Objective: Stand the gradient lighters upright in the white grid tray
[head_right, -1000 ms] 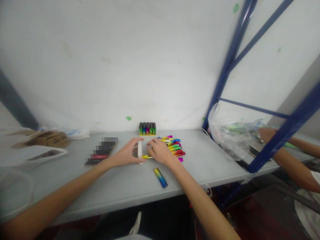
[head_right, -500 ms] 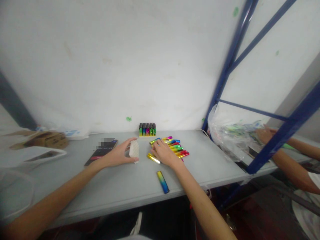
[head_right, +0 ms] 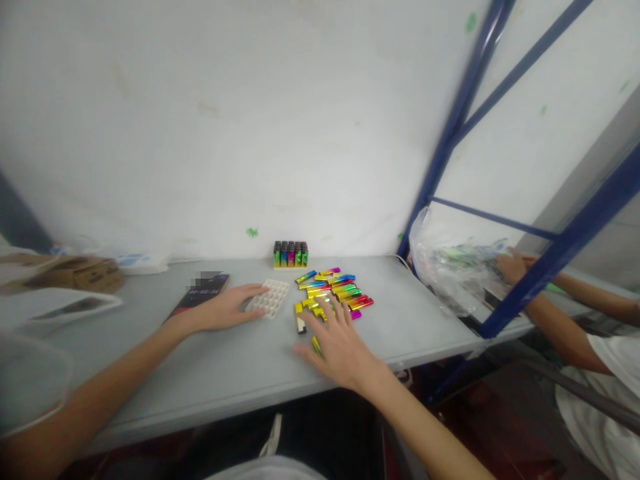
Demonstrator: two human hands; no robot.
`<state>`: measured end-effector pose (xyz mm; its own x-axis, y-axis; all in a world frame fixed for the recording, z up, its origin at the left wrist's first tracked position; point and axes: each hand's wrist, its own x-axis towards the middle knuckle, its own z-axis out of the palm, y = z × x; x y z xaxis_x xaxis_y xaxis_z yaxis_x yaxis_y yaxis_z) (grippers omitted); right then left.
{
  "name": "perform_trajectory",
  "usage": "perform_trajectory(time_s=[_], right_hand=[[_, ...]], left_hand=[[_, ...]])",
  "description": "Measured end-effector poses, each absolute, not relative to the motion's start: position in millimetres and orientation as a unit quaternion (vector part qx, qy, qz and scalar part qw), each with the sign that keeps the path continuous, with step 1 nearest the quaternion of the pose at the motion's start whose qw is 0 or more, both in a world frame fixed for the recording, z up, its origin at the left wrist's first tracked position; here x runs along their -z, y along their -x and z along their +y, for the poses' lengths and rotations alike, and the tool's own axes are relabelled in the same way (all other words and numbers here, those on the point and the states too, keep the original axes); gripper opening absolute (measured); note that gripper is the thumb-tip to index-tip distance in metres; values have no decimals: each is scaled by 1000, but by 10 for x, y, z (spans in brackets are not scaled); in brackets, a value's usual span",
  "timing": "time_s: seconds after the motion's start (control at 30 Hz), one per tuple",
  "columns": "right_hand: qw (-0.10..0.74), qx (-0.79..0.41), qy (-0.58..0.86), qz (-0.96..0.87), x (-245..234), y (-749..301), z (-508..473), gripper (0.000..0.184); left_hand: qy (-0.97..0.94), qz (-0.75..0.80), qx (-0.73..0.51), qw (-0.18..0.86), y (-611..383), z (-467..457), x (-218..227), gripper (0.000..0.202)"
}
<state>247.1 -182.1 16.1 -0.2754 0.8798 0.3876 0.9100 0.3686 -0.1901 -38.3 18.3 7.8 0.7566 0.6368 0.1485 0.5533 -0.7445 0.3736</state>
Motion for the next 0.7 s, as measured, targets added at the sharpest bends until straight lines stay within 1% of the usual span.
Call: perform_trajectory(time_s=[0.07, 0.13, 0.23, 0.3, 0.4, 0.5, 0.57, 0.63, 0.7], right_hand=[[181, 27, 594, -783, -14, -2491, -1898, 70], [164, 25, 623, -764, 71, -2577, -1819, 72], [165, 45, 655, -736, 104, -2762, -1587, 77], [178, 57, 664, -724, 124, -2890, -1459, 79], [200, 62, 677, -705, 189, -3086, -1338, 80], [193, 51, 692, -693, 245, -3277, -1235, 82], [185, 45, 691, -697, 264, -3369, -1150, 76], [195, 48, 691, -694, 281, -3411, -1048, 62], [224, 55, 696, -680, 306, -3403, -931, 51]], left_hand=[[-925, 326, -135, 142, 354, 181, -47, 80], [-917, 344, -153, 129, 307, 152, -18, 78], [-903, 358, -216, 100, 140, 67, 9, 77], [-908, 330, -244, 88, -85, 17, 18, 75], [-916, 304, -242, 101, -587, 24, 33, 75], [-902, 352, -201, 148, -1126, 120, 61, 76], [-885, 385, -197, 171, -1403, 184, 98, 69], [-876, 398, -210, 173, -1587, 217, 152, 62], [-867, 405, -232, 175, -1701, 225, 205, 55]])
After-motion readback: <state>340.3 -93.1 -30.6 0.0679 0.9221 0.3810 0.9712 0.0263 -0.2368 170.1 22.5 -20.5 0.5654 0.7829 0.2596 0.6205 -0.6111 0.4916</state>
